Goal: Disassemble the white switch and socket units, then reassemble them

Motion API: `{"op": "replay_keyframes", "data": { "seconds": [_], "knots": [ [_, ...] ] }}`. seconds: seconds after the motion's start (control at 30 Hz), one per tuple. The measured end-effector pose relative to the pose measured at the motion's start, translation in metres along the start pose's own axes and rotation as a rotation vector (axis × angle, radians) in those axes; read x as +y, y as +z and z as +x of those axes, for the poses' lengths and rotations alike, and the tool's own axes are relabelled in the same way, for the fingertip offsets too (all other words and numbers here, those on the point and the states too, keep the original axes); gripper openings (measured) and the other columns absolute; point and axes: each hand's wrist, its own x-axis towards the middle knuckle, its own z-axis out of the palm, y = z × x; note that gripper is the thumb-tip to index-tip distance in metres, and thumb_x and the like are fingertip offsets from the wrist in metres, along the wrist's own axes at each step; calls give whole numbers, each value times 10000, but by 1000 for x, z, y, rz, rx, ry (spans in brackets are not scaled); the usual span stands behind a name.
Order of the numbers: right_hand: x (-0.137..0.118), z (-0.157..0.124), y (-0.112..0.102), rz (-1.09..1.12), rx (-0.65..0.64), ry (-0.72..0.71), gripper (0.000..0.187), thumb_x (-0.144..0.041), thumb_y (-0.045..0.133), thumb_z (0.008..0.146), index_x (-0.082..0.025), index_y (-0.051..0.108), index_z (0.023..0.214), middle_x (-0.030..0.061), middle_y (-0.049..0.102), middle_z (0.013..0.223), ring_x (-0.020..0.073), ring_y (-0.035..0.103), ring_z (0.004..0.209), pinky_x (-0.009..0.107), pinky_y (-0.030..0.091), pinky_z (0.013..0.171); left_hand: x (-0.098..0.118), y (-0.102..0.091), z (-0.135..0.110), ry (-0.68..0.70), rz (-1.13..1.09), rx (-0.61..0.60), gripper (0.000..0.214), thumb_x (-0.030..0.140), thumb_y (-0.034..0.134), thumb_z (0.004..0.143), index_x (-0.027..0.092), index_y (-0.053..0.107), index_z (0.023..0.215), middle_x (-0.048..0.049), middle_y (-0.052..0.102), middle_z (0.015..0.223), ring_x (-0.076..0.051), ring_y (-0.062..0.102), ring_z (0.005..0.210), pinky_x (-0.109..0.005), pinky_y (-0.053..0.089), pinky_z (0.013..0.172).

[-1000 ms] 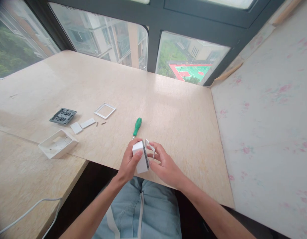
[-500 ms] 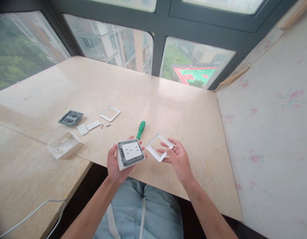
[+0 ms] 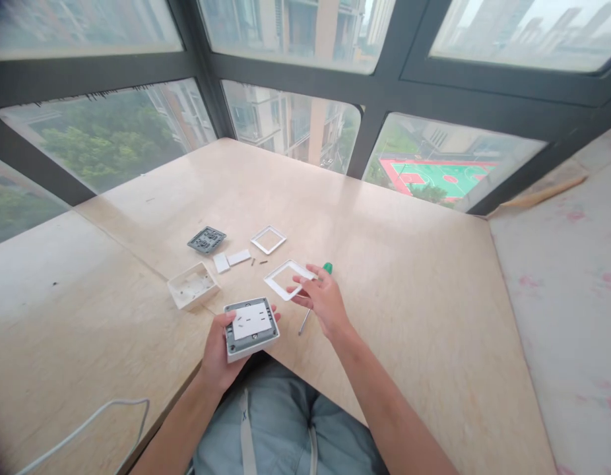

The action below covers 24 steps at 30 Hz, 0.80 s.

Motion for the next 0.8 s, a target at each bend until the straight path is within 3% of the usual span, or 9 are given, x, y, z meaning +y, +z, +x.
{"op": "replay_keyframes", "data": {
  "seconds": [0.17, 0.27, 0.37, 0.5, 0.63, 0.8],
  "knots": [
    [22, 32, 44, -122, 19, 35, 385, -139, 612, 852, -149, 524, 1226, 90, 706, 1019, 179, 754, 774, 358, 646, 782, 13, -10, -4, 11, -4, 134, 509, 354, 568, 841, 52, 628, 1245, -169, 787, 992, -362, 737, 1033, -483, 595, 908],
    [38, 36, 57, -187, 1, 28, 386, -181, 581, 863, -158, 538, 1247, 86, 696, 1062, 180, 747, 841, 347, 640, 798, 17, -17, -5, 13, -16, 172, 487, 355, 588, 838, 61, 640, 1223, -154, 791, 976, -348, 747, 1004, -454, 612, 873],
    [47, 33, 62, -282, -67, 1, 325, -217, 615, 819, -173, 647, 1139, 73, 718, 1087, 196, 729, 920, 334, 632, 792, 18, -20, -4, 9, -27, 178, 470, 345, 606, 829, 65, 655, 1203, -146, 793, 974, -339, 749, 997, -437, 615, 868],
    [39, 29, 53, -442, -78, -87, 283, -192, 692, 682, -193, 742, 960, 44, 754, 970, 198, 698, 862, 291, 592, 696, 17, -19, -3, 8, -34, 152, 478, 370, 631, 815, 71, 668, 1186, -146, 794, 974, -346, 745, 1004, -452, 608, 884],
    [21, 23, 28, -549, -31, -167, 120, -215, 630, 674, -184, 729, 735, 30, 725, 725, 156, 630, 638, 240, 468, 525, 12, -16, -2, 3, -32, 59, 506, 402, 664, 798, 78, 671, 1187, -153, 787, 1017, -360, 734, 1034, -469, 590, 923],
    [3, 7, -8, -573, 50, -178, 161, -281, 648, 642, -165, 705, 738, 35, 703, 645, 124, 537, 511, 224, 341, 437, -1, -9, 1, 2, -40, 38, 487, 338, 694, 776, 105, 666, 1204, -137, 785, 1042, -345, 723, 1067, -447, 575, 953]
  ]
}}
